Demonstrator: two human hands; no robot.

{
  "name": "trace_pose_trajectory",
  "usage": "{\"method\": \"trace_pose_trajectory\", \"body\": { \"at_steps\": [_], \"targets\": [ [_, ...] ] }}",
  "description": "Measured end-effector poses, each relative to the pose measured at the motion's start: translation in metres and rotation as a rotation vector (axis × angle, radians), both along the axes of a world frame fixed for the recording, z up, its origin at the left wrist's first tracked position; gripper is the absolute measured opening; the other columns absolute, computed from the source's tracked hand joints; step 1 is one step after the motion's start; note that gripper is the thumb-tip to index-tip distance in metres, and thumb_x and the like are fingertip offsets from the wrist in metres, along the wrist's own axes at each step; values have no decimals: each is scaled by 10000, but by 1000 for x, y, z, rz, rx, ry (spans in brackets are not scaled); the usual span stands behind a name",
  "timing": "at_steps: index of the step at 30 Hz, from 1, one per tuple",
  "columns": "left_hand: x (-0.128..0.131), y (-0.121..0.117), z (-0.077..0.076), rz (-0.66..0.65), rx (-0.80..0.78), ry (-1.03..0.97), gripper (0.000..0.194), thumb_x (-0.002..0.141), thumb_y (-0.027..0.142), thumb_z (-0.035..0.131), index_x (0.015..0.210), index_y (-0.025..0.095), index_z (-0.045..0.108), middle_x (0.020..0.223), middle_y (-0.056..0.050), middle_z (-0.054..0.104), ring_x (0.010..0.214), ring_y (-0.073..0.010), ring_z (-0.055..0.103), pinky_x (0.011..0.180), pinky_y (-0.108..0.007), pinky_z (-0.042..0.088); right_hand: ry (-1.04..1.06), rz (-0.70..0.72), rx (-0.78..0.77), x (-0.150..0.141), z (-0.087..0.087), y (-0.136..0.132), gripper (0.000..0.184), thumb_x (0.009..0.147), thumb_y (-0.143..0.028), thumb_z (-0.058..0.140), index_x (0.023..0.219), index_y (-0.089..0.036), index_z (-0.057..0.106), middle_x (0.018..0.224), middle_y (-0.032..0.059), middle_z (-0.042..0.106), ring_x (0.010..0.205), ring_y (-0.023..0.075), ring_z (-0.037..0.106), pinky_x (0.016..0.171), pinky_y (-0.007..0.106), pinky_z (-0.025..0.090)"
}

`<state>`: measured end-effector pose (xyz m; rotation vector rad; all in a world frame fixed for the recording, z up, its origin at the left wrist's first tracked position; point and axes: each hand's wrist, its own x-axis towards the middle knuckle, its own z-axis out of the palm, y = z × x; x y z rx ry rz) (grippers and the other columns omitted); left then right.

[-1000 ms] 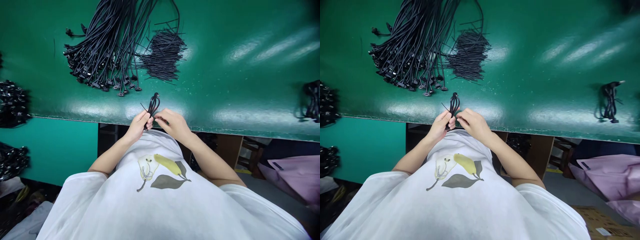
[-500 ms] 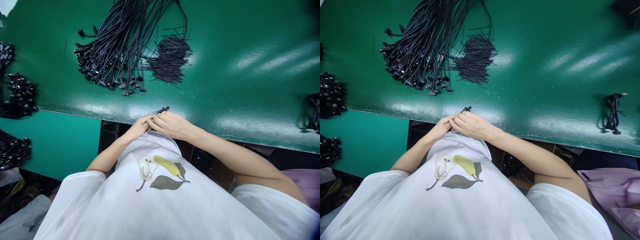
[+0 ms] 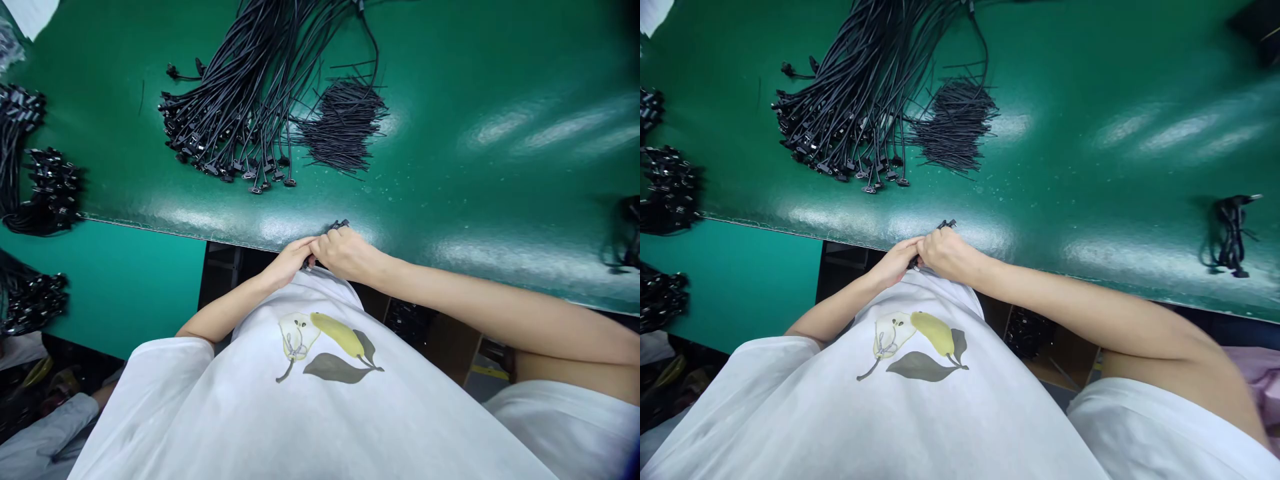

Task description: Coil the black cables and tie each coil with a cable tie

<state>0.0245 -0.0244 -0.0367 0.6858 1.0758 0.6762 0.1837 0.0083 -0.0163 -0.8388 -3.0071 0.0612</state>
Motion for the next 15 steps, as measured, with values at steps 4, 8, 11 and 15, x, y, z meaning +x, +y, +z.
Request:
{"method": "trace_pose_trajectory", "body": {
  "at_steps": [4, 8, 11, 15],
  "targets": [
    [6, 5, -5, 239, 117, 34, 253, 911, 402, 553, 813, 173, 597, 779, -2, 562, 763, -118, 513, 757, -248, 423, 288, -333, -266, -7, -3, 4, 219, 914, -155, 445, 811, -161, 638, 728, 83, 664, 656, 182, 521, 612, 309, 282],
    [-4, 13, -4, 249, 332, 108, 309, 863, 491, 628, 977, 208, 676, 1125, -60, 597, 1163, -199, 521, 1035, -327, 386, 753, -647, -591, -12, -10, 0, 298, 960, -351, 441, 768, -182, 594, 683, 28, 594, 646, 156, 521, 642, 281, 350],
    [-20, 14, 4, 42, 558, 244, 249, 900, 423, 600, 841, 218, 729, 1084, -60, 580, 1127, -202, 524, 1062, -351, 364, 902, -738, -1025, -5, -21, 0, 331, 900, -475, 516, 729, -194, 556, 579, -30, 443, 510, 112, 384, 535, 260, 292],
    [-28, 12, 6, -298, 684, 387, 305, 932, 250, 506, 761, 217, 757, 927, -55, 563, 958, -183, 531, 970, -348, 405, 983, -841, -1131, 4, -19, 2, 400, 864, -573, 546, 713, -203, 527, 543, -51, 364, 481, 100, 307, 498, 247, 249]
  ]
}}
